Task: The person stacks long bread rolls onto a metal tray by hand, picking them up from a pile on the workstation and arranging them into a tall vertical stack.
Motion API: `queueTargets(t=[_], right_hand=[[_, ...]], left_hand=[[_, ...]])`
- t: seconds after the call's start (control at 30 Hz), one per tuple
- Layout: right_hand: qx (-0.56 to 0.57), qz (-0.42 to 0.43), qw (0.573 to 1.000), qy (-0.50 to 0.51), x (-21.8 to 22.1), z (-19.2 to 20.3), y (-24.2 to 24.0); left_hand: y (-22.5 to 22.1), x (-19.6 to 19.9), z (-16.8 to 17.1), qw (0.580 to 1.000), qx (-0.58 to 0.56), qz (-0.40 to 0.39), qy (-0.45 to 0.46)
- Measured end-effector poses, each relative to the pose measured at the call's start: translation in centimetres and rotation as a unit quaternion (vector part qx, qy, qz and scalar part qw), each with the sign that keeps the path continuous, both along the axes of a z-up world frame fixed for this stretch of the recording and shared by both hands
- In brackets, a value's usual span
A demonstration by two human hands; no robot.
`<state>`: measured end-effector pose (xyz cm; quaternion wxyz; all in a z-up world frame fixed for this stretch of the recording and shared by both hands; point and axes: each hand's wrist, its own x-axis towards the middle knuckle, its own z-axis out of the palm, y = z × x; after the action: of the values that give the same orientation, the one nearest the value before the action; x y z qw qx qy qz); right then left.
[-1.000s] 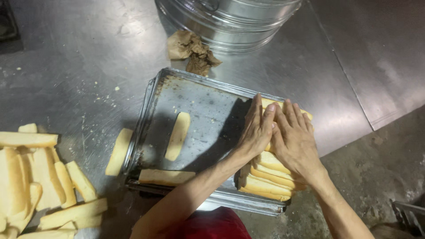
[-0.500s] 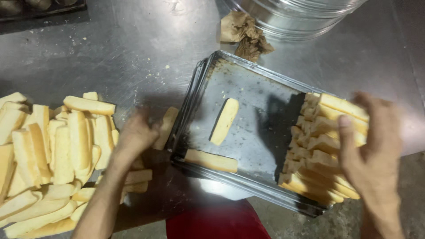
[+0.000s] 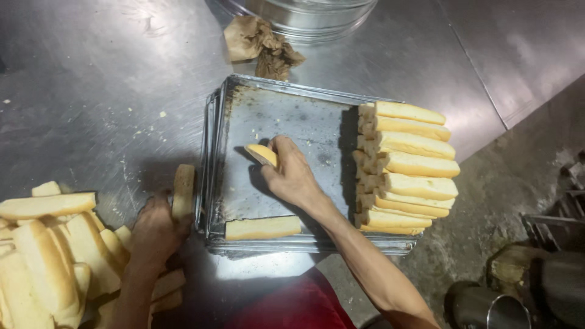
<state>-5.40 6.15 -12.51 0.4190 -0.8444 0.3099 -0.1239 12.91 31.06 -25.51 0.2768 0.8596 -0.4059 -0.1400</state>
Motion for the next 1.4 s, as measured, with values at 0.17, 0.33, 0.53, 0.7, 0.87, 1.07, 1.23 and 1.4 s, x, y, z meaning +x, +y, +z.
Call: queueTargets(t=[0.17,0.33,0.53,0.7,0.87,1.07,1.23,1.4], right_hand=[[0.078,0.103,0.989,0.072,-4.1,4.7,1.3],[-0.041,0.253,0.950,0.180,-6.7,5.8,3.1],[-0.139,0.314,0.934,0.100,-5.7,6.1,3.0],[-0.039,0.246,0.955,0.163,-9.0,9.2,1.7],[-0.129,0.145,0.981,-0.017,-17.1,17.0,-6.2],[-0.234,0.074,0.957,0.154,-18.7,18.4,-18.9],[-0.191,0.082,0.961,0.185,-18.9,16.0,-21.4],[-0.210,0.129,0.957,0.152,-18.8,15.0,-22.4]], left_hand=[[-1.1,0.8,1.3,0.983,0.151,0.066,0.083],[-0.4,2.8,4.5,0.978,-0.013,0.151,0.142],[-1.0,2.5,8.1,0.824,-0.256,0.166,0.478],[-1.9,1.2,12.1,0.776,-0.308,0.086,0.543],[-4.0,-0.4,14.4,0.839,-0.240,0.107,0.477],[-9.1,-2.4,15.6,0.834,-0.253,0.018,0.490],[-12.4,-5.7,18.5,0.884,-0.202,0.019,0.421],[-15.5,-8.7,21.8,0.929,-0.170,-0.018,0.328]])
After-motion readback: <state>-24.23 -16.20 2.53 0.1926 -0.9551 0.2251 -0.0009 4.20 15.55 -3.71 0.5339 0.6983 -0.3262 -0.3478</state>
